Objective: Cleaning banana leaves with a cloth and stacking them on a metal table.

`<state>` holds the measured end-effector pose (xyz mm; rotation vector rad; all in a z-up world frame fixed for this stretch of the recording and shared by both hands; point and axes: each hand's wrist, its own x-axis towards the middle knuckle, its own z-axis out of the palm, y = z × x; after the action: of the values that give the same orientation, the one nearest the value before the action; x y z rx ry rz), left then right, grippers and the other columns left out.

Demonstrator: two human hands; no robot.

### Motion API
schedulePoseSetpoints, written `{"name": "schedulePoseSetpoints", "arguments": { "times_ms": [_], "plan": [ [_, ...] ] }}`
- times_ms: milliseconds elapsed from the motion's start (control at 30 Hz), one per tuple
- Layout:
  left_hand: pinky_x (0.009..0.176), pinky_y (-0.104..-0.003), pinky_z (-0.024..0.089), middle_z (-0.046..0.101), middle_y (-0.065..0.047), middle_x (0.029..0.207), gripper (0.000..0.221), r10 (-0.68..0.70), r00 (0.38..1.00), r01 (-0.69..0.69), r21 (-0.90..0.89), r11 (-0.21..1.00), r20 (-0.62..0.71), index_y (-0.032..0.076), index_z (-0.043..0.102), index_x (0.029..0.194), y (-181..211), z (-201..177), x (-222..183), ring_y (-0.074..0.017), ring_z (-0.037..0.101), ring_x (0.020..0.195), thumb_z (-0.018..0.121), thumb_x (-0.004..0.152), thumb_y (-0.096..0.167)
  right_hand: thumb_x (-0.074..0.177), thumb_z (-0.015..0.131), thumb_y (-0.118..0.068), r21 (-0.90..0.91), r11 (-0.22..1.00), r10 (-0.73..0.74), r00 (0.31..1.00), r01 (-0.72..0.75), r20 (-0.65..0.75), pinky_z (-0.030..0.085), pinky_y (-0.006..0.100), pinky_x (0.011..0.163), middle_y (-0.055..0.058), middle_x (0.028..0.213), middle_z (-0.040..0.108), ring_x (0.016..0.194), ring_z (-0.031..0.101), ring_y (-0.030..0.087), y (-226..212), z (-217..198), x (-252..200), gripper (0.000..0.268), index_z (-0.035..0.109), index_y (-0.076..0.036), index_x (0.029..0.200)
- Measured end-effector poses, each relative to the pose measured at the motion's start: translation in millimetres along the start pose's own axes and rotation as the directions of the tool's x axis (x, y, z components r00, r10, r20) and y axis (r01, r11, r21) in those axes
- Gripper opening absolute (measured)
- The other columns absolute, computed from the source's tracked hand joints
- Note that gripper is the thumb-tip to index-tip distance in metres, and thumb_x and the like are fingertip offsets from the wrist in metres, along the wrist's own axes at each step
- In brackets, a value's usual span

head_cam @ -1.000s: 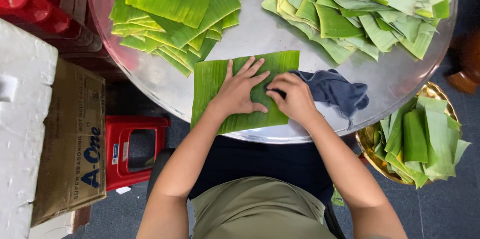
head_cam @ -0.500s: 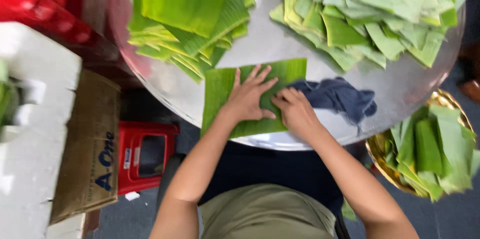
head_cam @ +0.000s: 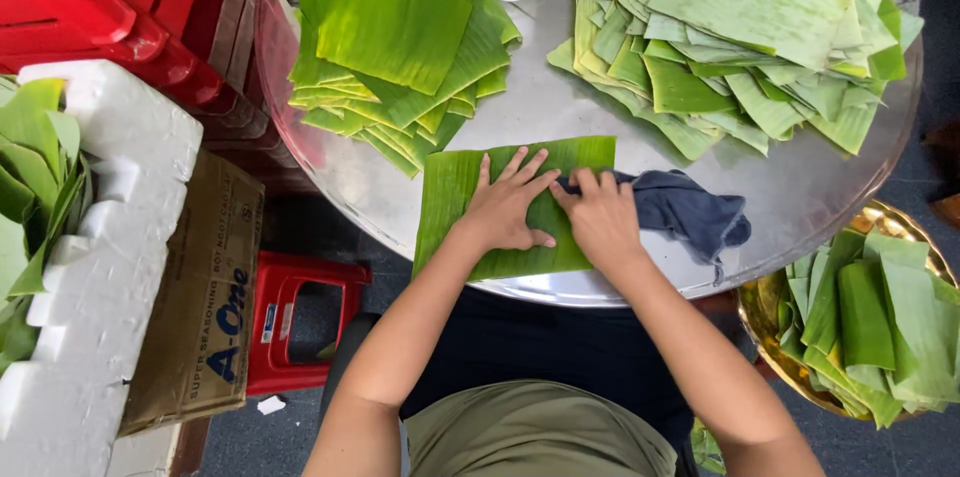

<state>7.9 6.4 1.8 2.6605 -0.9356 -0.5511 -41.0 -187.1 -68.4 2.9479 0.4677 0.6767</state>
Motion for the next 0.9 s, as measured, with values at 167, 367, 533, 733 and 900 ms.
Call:
{"name": "schedulePoseSetpoints", "arguments": {
  "times_ms": [167, 367, 533, 733, 900],
  "plan": [
    [0.121, -0.072, -0.002, 0.017, -0.002, 0.172, 0.108, -0.007, 1.0, 0.007, -0.036, 0.999, 0.006, 0.03, 0.032, 0.16, 3, -3, 1, -0.0281, 0.008, 0.159, 0.08, 0.069, 0.065, 0.088, 0.059, -0.013, 0.24, 0.967, 0.026, 0.971, -0.085, 0.236, 0.047, 0.042, 0.074, -0.002, 0.11, 0.051, 0.1, 0.054, 0.028, -2, 5, -15, 0.043, 0.075, -0.03, 0.124],
    [0.12, -0.073, 0.0, 0.018, -0.003, 0.171, 0.107, -0.002, 1.0, 0.002, -0.003, 1.0, 0.012, 0.028, 0.033, 0.16, 4, -4, 0, -0.0295, 0.009, 0.159, 0.08, 0.07, 0.064, 0.088, 0.058, -0.014, 0.17, 0.984, 0.02, 0.986, -0.049, 0.166, 0.04, 0.041, 0.071, -0.002, 0.107, 0.048, 0.096, 0.05, 0.027, -20, -17, -23, 0.039, 0.075, -0.028, 0.12],
    [0.12, -0.073, -0.002, 0.017, -0.005, 0.172, 0.106, 0.0, 1.0, 0.001, -0.021, 1.0, 0.025, 0.024, 0.032, 0.16, 7, -10, -6, -0.0306, 0.007, 0.159, 0.08, 0.073, 0.061, 0.092, 0.06, -0.019, -0.036, 0.999, 0.038, 0.999, -0.039, -0.027, 0.038, 0.042, 0.064, 0.002, 0.1, 0.048, 0.086, 0.049, 0.029, -20, -6, -1, 0.031, 0.076, -0.025, 0.118],
    [0.12, -0.072, -0.005, 0.014, -0.005, 0.172, 0.12, -0.008, 0.999, 0.01, -0.073, 0.997, 0.032, 0.019, 0.015, 0.164, 6, -11, -6, -0.0296, 0.005, 0.159, 0.082, 0.074, 0.059, 0.092, 0.062, -0.02, -0.099, 0.988, 0.107, 0.99, -0.116, -0.094, 0.04, 0.042, 0.062, 0.004, 0.1, 0.052, 0.086, 0.052, 0.03, -9, 23, 28, 0.027, 0.078, -0.021, 0.113],
    [0.12, -0.072, -0.002, 0.013, -0.004, 0.172, 0.119, -0.036, 0.997, 0.036, -0.006, 0.999, 0.067, 0.018, 0.014, 0.164, 10, -15, -4, -0.029, 0.005, 0.159, 0.08, 0.075, 0.06, 0.093, 0.06, -0.017, -0.029, 0.974, 0.225, 0.974, -0.225, 0.003, 0.046, 0.045, 0.072, 0.004, 0.103, 0.053, 0.096, 0.052, 0.032, 13, 47, 52, 0.032, 0.077, -0.022, 0.12]
  ]
}}
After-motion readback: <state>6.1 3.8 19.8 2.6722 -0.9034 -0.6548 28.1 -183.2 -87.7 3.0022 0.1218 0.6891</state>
